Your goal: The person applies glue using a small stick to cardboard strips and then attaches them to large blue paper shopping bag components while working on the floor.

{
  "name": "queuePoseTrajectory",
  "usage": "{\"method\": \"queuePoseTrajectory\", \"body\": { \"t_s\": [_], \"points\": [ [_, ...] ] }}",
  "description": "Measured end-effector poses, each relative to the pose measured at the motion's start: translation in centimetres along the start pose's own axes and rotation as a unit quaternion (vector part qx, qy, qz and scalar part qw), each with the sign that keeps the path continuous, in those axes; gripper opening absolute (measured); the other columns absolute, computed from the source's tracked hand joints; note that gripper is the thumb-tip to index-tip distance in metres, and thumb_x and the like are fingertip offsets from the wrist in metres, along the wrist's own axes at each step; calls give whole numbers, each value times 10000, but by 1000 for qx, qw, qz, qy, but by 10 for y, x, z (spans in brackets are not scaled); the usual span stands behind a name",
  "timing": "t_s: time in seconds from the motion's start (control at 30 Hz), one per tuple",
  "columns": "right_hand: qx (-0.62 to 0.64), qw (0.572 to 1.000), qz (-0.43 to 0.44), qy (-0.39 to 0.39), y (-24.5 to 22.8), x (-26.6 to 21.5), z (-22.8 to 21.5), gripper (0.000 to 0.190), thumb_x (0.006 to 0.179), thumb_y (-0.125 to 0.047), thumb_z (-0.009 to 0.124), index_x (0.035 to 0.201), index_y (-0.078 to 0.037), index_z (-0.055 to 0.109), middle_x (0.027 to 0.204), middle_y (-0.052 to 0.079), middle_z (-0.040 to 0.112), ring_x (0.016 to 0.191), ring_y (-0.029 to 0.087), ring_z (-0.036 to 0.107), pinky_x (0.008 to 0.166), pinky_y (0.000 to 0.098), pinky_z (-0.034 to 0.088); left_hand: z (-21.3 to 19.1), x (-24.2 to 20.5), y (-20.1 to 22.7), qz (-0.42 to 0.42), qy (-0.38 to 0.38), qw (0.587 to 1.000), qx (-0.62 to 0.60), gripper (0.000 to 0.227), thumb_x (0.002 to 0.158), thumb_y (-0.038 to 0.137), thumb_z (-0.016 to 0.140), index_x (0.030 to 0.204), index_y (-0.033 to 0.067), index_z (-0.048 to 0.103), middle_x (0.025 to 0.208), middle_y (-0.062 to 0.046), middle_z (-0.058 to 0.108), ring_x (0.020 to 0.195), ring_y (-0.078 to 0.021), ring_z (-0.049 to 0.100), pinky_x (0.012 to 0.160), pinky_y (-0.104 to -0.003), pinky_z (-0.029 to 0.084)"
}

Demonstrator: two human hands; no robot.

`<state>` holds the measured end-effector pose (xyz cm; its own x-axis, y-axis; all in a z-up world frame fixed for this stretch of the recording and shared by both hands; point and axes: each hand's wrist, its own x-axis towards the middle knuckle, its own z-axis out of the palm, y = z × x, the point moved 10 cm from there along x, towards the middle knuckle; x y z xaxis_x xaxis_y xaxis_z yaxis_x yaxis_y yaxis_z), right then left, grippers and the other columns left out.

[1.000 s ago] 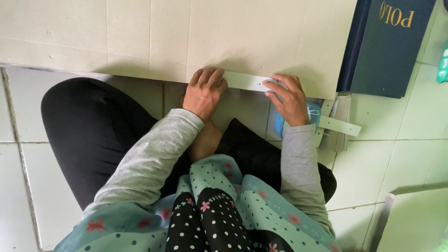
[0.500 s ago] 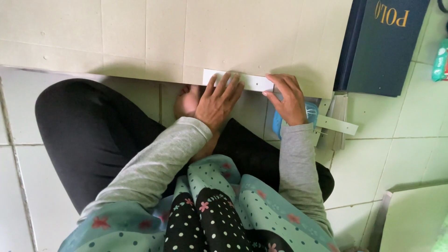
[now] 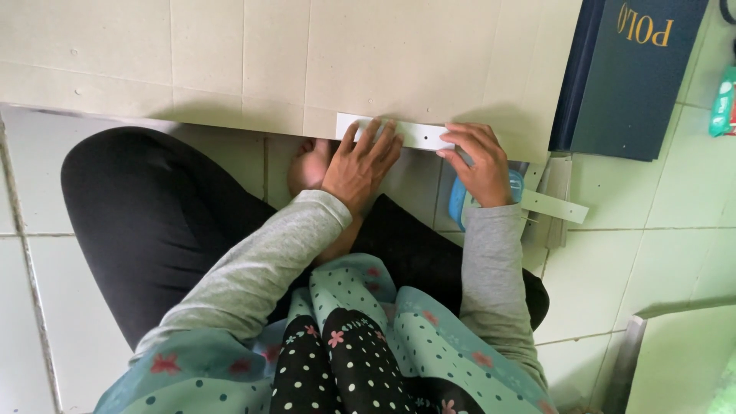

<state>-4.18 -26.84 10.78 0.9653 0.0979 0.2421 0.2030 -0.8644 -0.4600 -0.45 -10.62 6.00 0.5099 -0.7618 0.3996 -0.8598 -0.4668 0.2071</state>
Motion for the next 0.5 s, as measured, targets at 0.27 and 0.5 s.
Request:
{"method": "queuePoseTrajectory", "body": {
  "t_s": [0.27, 0.5],
  "points": [
    [-29, 999, -23, -6, 2, -5, 11, 140, 954, -74, 797, 1092, -73, 780, 1205, 166, 693, 1123, 410, 642, 907, 523, 557, -2, -1, -1, -5, 1, 1000, -18, 383, 982, 127, 593, 1365, 127, 565, 1438, -142, 488, 1397, -370, 422, 1138, -569, 355],
    [-36, 999, -37, 4, 4, -7, 12, 97, 957, -62, 796, 1054, -72, 796, 1197, 179, 687, 1116, 418, 635, 902, 522, 554, 0, -1, -2, -5, 3, 1000, -30, 367, 987, 133, 601, 1353, 125, 581, 1438, -147, 493, 1391, -380, 430, 1136, -581, 357]
  ]
}}
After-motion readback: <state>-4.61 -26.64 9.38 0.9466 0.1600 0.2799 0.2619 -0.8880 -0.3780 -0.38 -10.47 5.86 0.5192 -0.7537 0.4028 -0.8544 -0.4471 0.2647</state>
